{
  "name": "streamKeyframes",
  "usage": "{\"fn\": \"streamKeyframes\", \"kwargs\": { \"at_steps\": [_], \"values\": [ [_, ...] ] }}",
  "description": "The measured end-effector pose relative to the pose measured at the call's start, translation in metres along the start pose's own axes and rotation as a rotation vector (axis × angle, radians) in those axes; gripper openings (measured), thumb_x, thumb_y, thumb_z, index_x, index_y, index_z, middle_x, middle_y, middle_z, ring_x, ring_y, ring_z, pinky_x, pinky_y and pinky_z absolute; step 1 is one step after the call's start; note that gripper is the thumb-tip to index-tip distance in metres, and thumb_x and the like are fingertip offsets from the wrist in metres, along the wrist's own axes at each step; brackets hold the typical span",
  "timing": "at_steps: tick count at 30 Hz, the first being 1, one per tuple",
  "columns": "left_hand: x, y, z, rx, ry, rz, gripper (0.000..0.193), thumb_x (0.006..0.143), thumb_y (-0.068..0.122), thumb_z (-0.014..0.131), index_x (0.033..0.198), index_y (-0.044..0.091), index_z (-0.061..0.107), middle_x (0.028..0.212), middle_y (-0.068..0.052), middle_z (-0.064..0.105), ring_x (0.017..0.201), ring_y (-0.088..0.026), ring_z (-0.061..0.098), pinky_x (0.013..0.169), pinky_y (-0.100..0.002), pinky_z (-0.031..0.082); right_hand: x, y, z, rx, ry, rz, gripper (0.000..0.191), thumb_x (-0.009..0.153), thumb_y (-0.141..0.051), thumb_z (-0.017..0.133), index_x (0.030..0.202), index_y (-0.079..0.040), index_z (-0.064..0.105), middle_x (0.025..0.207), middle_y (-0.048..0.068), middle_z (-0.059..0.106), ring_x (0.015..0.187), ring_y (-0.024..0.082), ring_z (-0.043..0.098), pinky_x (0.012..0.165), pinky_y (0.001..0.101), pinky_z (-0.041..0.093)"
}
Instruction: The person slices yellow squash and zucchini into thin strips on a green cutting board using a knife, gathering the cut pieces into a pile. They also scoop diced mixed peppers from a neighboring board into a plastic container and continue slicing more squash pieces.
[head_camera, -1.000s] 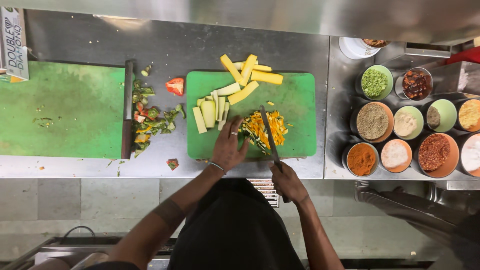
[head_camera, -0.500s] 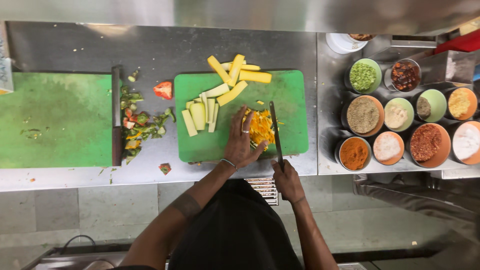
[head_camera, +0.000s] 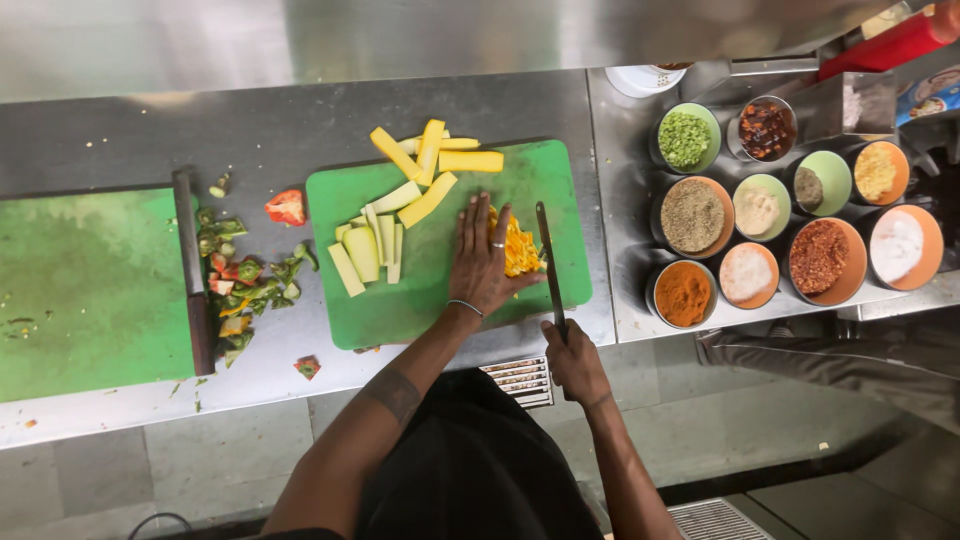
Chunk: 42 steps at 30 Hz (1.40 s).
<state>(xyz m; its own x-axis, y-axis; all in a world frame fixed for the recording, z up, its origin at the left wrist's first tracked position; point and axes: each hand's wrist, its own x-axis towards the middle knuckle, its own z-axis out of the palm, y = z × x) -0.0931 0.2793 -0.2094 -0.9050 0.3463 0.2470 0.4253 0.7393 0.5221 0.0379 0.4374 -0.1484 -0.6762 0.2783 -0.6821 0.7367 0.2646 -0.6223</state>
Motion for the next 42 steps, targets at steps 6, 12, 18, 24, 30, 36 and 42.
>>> {"fn": "streamKeyframes", "kwargs": {
  "at_steps": [6,12,18,24,30,36,42],
  "values": [
    [-0.002,0.004,-0.016,-0.145,0.053,0.047,0.109,0.086,0.076,0.064,0.162,0.007,0.027,0.168,-0.027,0.015,0.158,-0.045,0.014,0.129,-0.062,0.009,0.006,0.004,-0.002,-0.121,0.106,-0.097,0.036,0.100,-0.036,0.061,0.095,-0.002,0.056,0.065,0.015,0.061,0.055,0.028,0.061,0.056,0.0433,0.049],
    [-0.032,0.025,-0.056,-0.079,-0.134,0.200,0.063,0.099,0.058,0.057,0.156,0.030,0.051,0.172,-0.016,0.015,0.161,-0.039,0.012,0.129,-0.065,0.005,-0.010,-0.004,0.008,-0.386,0.328,-0.347,0.032,0.094,-0.027,0.066,0.113,-0.004,0.052,0.094,0.023,0.071,0.086,0.046,0.068,0.071,0.0545,0.052],
    [-0.032,0.036,-0.073,-0.066,-0.375,0.362,0.060,0.094,0.069,0.048,0.145,0.038,0.053,0.169,-0.014,0.015,0.157,-0.039,0.008,0.122,-0.070,0.001,-0.026,-0.010,0.003,-0.433,0.372,-0.349,0.032,0.092,-0.026,0.069,0.111,-0.007,0.053,0.103,0.019,0.072,0.089,0.043,0.070,0.072,0.0525,0.054],
    [-0.035,0.038,-0.067,-0.026,-0.405,0.446,0.058,0.100,0.067,0.040,0.151,0.041,0.048,0.172,-0.014,0.013,0.159,-0.039,0.008,0.125,-0.068,0.001,-0.030,-0.010,-0.004,-0.437,0.376,-0.363,0.032,0.091,-0.025,0.069,0.113,-0.007,0.053,0.104,0.018,0.072,0.089,0.042,0.070,0.072,0.0519,0.054],
    [-0.024,0.013,-0.057,0.127,-0.322,0.396,0.057,0.103,0.061,0.037,0.154,0.038,0.044,0.170,-0.018,0.011,0.157,-0.042,0.008,0.120,-0.071,0.002,-0.038,0.006,-0.014,-0.451,0.355,-0.280,0.029,0.091,-0.029,0.070,0.107,-0.009,0.056,0.099,0.015,0.073,0.088,0.040,0.070,0.075,0.0502,0.054],
    [-0.020,-0.008,-0.054,0.120,-0.219,0.298,0.052,0.097,0.052,0.053,0.144,0.032,0.056,0.167,-0.017,0.020,0.153,-0.043,0.023,0.119,-0.069,0.019,-0.045,0.041,-0.021,-0.426,0.411,-0.436,0.023,0.092,-0.027,0.066,0.105,-0.009,0.059,0.096,0.015,0.072,0.090,0.040,0.069,0.076,0.0500,0.054],
    [-0.016,-0.007,-0.037,-0.024,-0.011,0.389,0.063,0.089,0.042,0.060,0.144,0.010,0.059,0.157,-0.029,0.042,0.138,-0.048,0.047,0.111,-0.067,0.040,-0.074,0.063,-0.042,-0.326,0.257,-0.346,0.028,0.092,-0.023,0.066,0.109,-0.002,0.059,0.100,0.023,0.068,0.095,0.045,0.065,0.081,0.0521,0.053]
  ]
}}
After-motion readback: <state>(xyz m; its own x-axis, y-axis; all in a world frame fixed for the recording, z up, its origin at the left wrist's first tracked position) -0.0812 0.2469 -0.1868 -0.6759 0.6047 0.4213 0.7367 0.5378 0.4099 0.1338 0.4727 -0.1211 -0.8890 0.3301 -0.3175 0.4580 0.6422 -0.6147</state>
